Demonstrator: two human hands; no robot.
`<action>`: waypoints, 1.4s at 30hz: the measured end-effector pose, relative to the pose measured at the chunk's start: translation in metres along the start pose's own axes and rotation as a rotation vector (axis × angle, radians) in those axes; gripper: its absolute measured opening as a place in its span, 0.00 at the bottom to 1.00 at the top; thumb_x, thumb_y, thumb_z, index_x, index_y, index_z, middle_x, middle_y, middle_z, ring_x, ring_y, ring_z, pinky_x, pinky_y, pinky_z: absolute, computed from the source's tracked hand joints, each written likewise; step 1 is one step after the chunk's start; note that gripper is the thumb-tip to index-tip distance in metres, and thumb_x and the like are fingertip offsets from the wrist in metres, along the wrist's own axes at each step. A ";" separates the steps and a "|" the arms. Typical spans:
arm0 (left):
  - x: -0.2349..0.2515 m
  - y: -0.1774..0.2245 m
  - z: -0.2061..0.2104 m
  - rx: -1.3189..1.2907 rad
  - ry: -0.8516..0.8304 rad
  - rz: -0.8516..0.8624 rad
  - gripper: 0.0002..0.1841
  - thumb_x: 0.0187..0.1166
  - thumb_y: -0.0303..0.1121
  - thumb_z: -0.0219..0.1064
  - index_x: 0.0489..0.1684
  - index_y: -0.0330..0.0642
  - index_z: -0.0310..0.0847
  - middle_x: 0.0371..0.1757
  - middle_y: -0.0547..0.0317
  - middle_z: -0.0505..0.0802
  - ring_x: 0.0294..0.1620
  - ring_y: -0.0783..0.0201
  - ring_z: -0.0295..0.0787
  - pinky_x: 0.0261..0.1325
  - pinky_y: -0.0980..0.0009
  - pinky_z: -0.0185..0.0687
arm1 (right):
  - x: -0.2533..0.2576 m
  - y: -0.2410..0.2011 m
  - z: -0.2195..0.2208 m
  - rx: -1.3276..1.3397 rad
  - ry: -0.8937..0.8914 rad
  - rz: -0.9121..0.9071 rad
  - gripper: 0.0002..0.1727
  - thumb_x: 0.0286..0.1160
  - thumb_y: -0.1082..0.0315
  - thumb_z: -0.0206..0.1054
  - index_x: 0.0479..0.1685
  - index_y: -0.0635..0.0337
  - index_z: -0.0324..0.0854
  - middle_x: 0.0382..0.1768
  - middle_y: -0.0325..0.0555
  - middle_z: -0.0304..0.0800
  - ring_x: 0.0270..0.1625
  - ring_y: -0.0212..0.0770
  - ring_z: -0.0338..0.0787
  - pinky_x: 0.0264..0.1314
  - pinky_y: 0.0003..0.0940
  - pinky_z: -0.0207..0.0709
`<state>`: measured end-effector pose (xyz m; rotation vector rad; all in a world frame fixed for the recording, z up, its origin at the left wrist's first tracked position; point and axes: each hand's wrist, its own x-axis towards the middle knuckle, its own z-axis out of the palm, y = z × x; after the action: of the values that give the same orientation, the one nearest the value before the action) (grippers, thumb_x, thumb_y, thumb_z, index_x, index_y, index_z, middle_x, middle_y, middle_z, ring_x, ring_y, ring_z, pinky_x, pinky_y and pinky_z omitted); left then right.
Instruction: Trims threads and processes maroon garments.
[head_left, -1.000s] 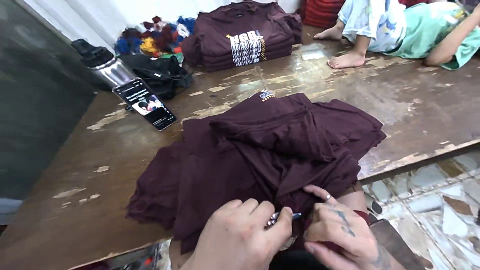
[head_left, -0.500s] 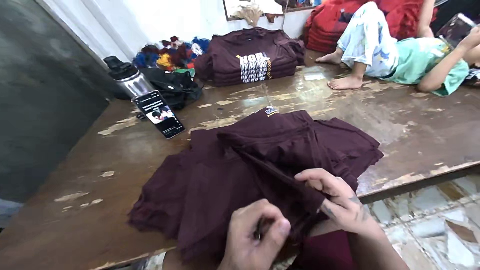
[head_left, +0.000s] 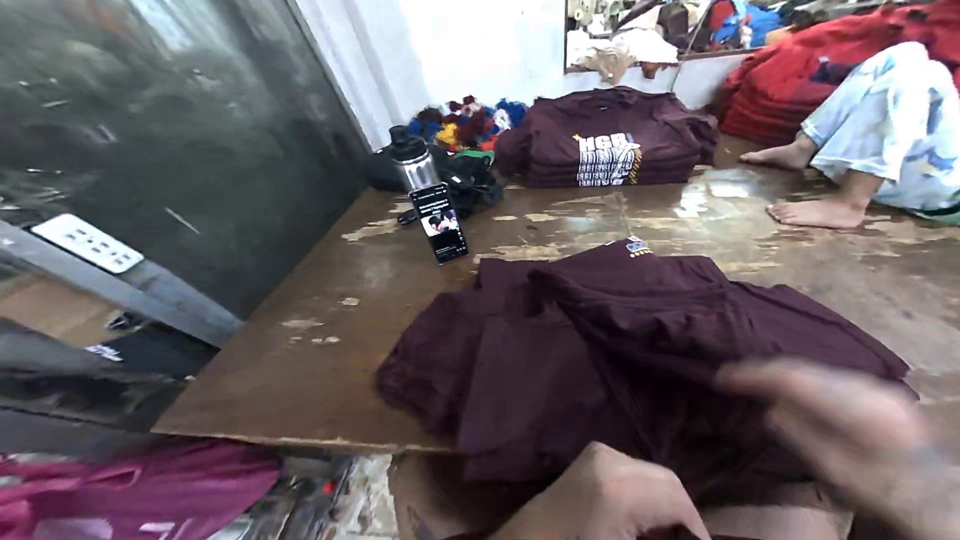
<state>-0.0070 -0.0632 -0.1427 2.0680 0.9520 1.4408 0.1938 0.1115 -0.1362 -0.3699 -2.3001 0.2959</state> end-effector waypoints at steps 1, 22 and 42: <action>-0.008 -0.007 0.000 0.018 0.043 -0.026 0.16 0.82 0.31 0.66 0.26 0.26 0.85 0.22 0.48 0.86 0.24 0.68 0.81 0.31 0.79 0.77 | 0.005 0.030 -0.013 -0.104 0.120 0.042 0.14 0.84 0.66 0.59 0.51 0.67 0.87 0.41 0.55 0.93 0.41 0.40 0.92 0.46 0.39 0.87; -0.026 -0.040 -0.007 -0.283 0.573 -0.301 0.15 0.88 0.48 0.60 0.42 0.53 0.89 0.26 0.82 0.85 0.24 0.90 0.77 0.27 0.92 0.71 | -0.029 -0.027 0.058 0.153 -0.016 -0.206 0.10 0.84 0.59 0.62 0.39 0.53 0.84 0.41 0.43 0.90 0.54 0.40 0.88 0.64 0.32 0.78; -0.025 -0.029 0.011 0.295 0.102 -0.253 0.06 0.69 0.27 0.72 0.26 0.34 0.85 0.27 0.54 0.86 0.27 0.70 0.81 0.29 0.80 0.76 | -0.036 -0.027 0.054 0.212 -0.085 -0.155 0.11 0.83 0.56 0.60 0.35 0.49 0.78 0.31 0.38 0.84 0.47 0.34 0.86 0.59 0.25 0.76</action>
<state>-0.0104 -0.0620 -0.1826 1.9937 1.4864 1.3476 0.1734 0.0687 -0.1875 -0.0724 -2.3364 0.4802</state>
